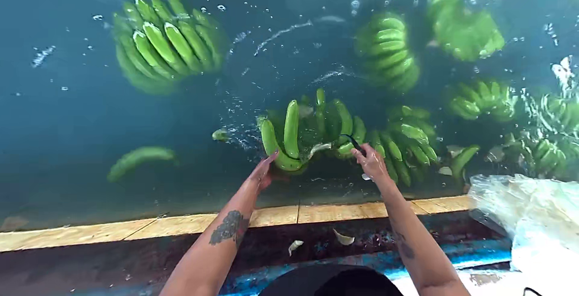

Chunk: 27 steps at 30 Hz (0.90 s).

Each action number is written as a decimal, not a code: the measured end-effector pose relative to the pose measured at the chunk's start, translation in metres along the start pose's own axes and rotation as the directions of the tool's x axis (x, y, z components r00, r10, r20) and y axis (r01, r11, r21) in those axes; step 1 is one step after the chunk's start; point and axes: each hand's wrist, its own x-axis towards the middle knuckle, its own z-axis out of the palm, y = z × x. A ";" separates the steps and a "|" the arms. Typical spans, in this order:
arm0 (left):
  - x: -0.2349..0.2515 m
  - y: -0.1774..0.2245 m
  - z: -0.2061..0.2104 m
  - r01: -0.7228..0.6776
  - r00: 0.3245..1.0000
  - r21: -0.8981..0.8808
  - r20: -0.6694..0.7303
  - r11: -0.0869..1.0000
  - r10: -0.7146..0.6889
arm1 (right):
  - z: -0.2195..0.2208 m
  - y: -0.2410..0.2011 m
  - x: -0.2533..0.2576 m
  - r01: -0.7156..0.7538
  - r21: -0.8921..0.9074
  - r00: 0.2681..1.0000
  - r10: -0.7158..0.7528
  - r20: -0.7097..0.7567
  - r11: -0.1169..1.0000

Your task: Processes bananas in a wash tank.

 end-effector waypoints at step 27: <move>-0.061 -0.045 0.158 -0.242 0.941 -0.455 -0.326 0.857 0.092 | 0.017 -0.036 -0.030 -0.012 0.326 1.000 0.010 0.006 0.945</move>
